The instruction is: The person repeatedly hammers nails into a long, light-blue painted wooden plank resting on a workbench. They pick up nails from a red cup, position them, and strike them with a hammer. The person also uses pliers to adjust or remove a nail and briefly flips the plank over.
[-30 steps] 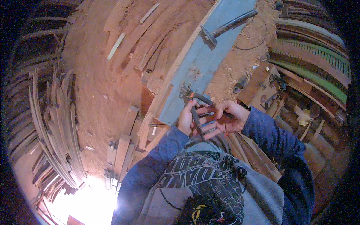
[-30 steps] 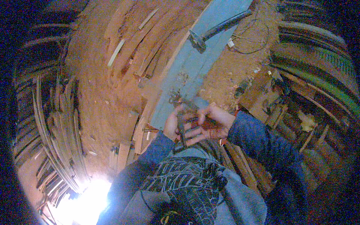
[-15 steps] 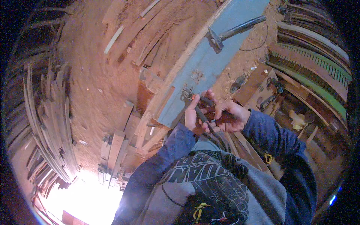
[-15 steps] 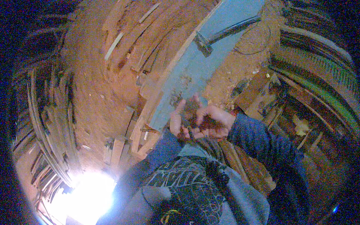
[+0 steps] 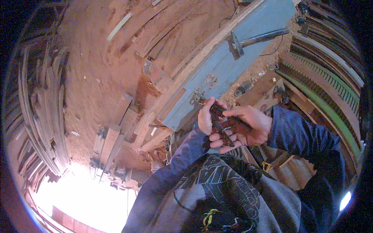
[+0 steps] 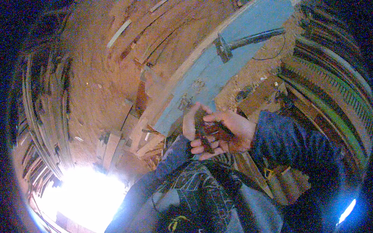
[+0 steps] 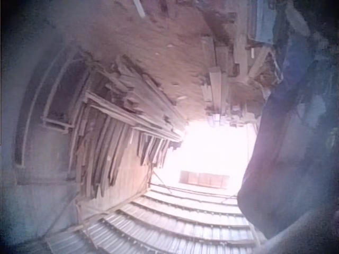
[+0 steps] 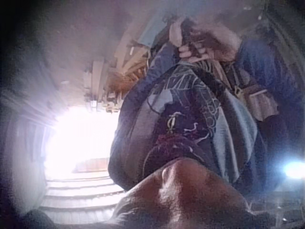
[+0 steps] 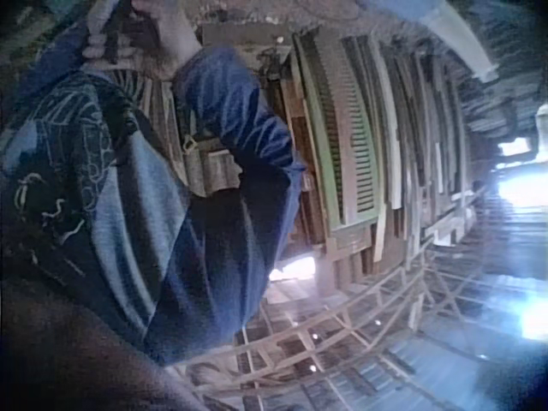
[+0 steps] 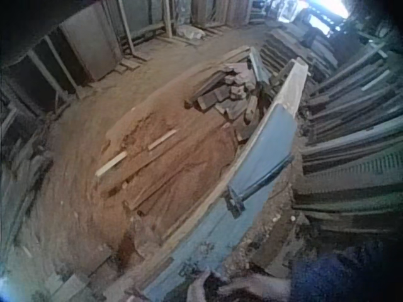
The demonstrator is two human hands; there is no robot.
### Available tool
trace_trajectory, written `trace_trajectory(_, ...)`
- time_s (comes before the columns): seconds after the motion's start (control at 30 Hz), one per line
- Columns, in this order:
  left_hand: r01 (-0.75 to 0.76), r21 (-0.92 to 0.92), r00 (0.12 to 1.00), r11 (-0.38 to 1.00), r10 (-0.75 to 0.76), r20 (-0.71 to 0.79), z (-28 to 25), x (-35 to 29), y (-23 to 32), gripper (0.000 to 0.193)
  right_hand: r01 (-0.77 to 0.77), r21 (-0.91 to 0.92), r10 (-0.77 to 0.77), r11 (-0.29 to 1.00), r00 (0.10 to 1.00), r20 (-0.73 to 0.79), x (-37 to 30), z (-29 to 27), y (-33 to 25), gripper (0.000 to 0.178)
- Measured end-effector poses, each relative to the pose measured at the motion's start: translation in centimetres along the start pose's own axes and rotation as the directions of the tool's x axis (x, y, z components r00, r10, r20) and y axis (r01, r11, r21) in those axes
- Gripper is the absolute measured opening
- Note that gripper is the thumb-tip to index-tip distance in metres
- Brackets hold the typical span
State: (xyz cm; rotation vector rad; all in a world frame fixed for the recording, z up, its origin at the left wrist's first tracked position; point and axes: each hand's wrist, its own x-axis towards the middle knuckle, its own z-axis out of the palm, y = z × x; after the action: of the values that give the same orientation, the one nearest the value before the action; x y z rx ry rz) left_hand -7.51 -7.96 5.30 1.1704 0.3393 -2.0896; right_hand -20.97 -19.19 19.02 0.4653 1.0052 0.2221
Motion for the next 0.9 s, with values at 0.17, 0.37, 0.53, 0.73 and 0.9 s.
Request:
trace_trajectory(0.17,-0.137,0.145,0.990,0.980,0.133,0.035,-0.6,1.1,-1.0,0.044,-0.079,0.186,0.043,0.979,0.981,0.190,2.6,0.1,1.6,0.022)
trace_trajectory(0.37,0.008,0.732,0.868,0.681,0.358,-0.343,-4.4,-5.5,1.8,0.055,0.028,0.009,-0.027,1.000,0.993,-0.116,4.5,0.3,4.1,0.013)
trace_trajectory(0.53,0.193,0.916,0.509,-0.352,0.834,0.213,-9.0,-1.0,6.4,0.055,0.169,-0.137,-0.185,0.976,0.976,-0.115,6.3,-0.6,6.5,0.023)
trace_trajectory(0.73,0.196,0.885,0.393,-0.423,0.860,0.325,-11.2,1.3,5.7,0.058,0.327,-0.216,-0.340,0.920,0.940,-0.025,8.4,-1.4,8.4,0.012)
trace_trajectory(0.9,0.176,0.922,0.383,-0.345,0.887,0.259,-10.3,0.7,6.2,0.059,0.336,-0.206,-0.363,0.919,0.925,-0.113,8.5,-0.7,9.6,0.008)
